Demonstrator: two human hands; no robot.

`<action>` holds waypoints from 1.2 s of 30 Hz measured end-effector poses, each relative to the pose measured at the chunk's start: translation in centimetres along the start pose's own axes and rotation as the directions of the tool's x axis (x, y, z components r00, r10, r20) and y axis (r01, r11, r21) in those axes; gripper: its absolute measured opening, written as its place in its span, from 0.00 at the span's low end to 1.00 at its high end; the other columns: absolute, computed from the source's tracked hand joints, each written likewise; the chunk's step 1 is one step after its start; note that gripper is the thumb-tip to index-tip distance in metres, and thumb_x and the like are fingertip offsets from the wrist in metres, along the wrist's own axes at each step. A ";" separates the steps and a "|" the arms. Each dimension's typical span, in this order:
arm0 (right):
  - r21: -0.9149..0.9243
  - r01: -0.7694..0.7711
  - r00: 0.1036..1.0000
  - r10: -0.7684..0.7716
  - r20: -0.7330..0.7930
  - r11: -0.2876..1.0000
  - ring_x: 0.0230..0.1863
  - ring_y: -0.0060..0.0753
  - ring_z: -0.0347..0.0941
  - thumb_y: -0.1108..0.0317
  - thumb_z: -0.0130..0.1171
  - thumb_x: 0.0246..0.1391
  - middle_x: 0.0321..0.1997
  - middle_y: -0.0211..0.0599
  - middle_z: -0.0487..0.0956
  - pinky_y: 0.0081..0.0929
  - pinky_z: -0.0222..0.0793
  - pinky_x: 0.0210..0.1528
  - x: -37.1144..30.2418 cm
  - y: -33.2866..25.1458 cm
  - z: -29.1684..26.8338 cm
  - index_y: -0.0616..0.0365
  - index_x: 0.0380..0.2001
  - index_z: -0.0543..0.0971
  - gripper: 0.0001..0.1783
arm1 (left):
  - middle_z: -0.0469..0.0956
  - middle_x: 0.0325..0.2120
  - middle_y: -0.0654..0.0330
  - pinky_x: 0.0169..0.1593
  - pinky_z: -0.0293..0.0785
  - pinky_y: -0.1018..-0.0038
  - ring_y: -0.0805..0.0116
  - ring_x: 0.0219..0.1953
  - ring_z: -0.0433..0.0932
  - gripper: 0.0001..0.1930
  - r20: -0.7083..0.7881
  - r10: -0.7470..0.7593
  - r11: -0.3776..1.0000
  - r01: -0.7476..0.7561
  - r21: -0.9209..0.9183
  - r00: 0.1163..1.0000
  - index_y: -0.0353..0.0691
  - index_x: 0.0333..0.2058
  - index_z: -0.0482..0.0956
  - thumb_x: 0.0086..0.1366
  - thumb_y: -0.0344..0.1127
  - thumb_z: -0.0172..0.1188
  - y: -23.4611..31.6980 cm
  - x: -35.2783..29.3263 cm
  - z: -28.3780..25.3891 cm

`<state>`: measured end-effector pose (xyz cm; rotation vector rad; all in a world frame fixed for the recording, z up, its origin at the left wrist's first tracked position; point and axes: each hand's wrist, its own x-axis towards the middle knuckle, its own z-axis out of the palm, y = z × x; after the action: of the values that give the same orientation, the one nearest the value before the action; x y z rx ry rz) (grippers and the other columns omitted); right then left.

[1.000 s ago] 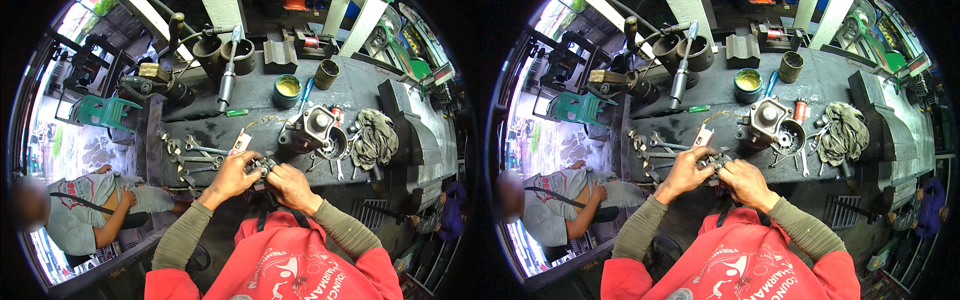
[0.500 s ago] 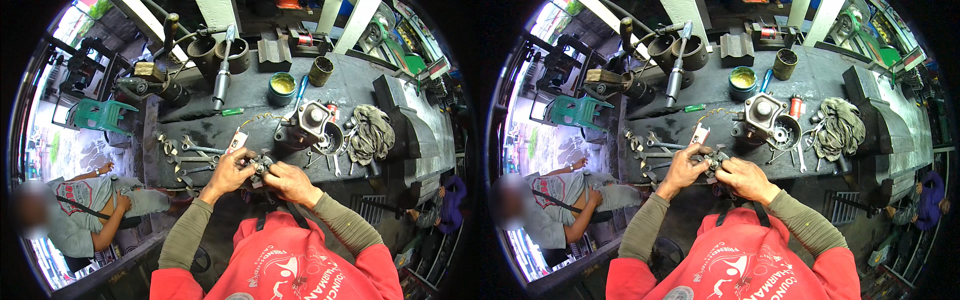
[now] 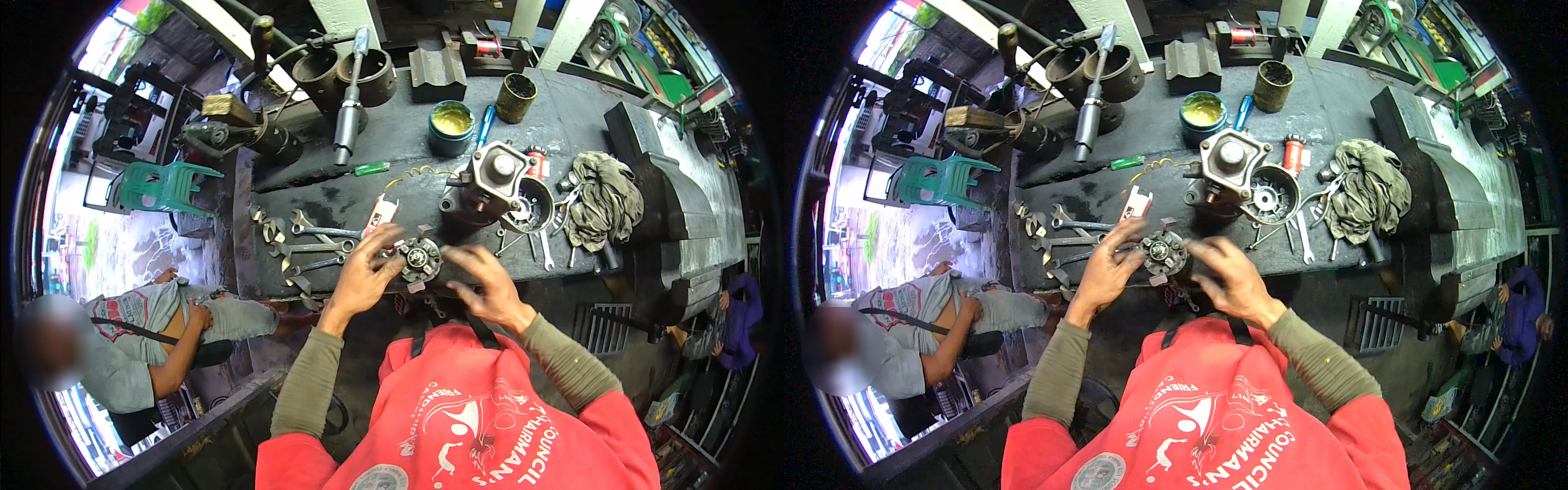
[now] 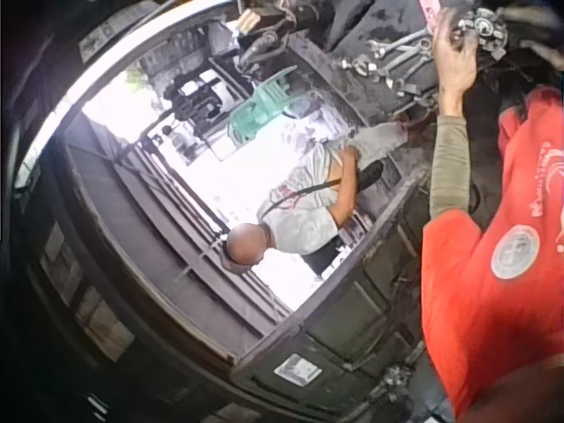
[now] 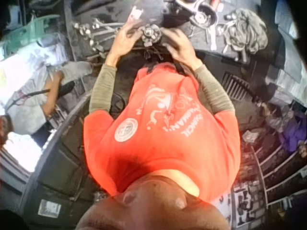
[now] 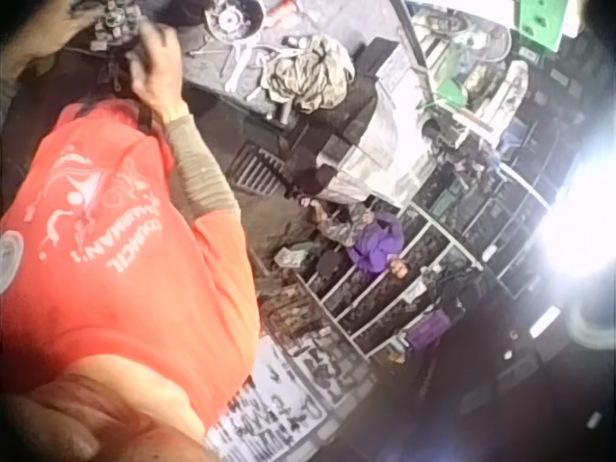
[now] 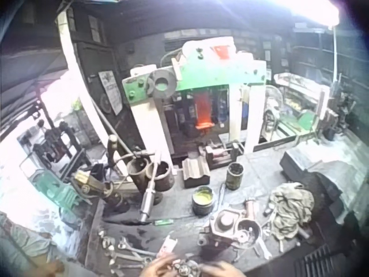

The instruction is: The person assembles a mechanical component, likely a starter motor, by inserting small metal parts into a cylindrical housing and using a screwdriver to secure them. They then fit the assembly into a larger metal casing and continue adjusting internal components.

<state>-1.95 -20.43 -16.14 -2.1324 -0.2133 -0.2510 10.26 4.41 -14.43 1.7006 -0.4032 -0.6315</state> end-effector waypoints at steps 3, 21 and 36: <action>0.178 -0.418 0.901 0.432 -0.047 0.891 0.55 0.51 0.80 0.76 0.70 0.54 0.56 0.50 0.81 0.40 0.76 0.59 -2.3 0.5 -0.3 0.60 0.63 0.79 0.31 | 0.69 0.70 0.48 0.68 0.74 0.59 0.55 0.71 0.70 0.46 -0.009 0.147 0.929 -0.134 0.346 0.989 0.32 0.71 0.68 0.55 0.38 0.80 1.7 -1.3 0.8; 0.403 -0.377 0.910 0.415 -0.009 0.834 0.45 0.40 0.82 0.75 0.69 0.54 0.50 0.48 0.82 0.35 0.78 0.52 -1.4 2.4 2.4 0.64 0.57 0.82 0.25 | 0.71 0.66 0.37 0.72 0.68 0.55 0.37 0.69 0.71 0.39 -0.110 0.165 0.695 -0.036 0.718 0.980 0.31 0.67 0.70 0.53 0.26 0.66 4.2 -1.7 6.6; 0.780 -0.441 0.836 0.519 0.178 0.444 0.55 0.32 0.80 0.63 0.60 0.70 0.53 0.42 0.87 0.31 0.72 0.62 3.7 3.6 4.4 0.67 0.53 0.85 0.19 | 0.81 0.57 0.40 0.65 0.76 0.59 0.46 0.61 0.81 0.42 -0.205 0.109 0.773 0.047 0.633 0.973 0.30 0.65 0.71 0.50 0.28 0.76 3.9 -1.1 5.6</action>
<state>2.88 -18.50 -20.38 -1.1690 0.3134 0.1007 6.24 -0.25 -11.20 2.3856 -0.5133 -0.2638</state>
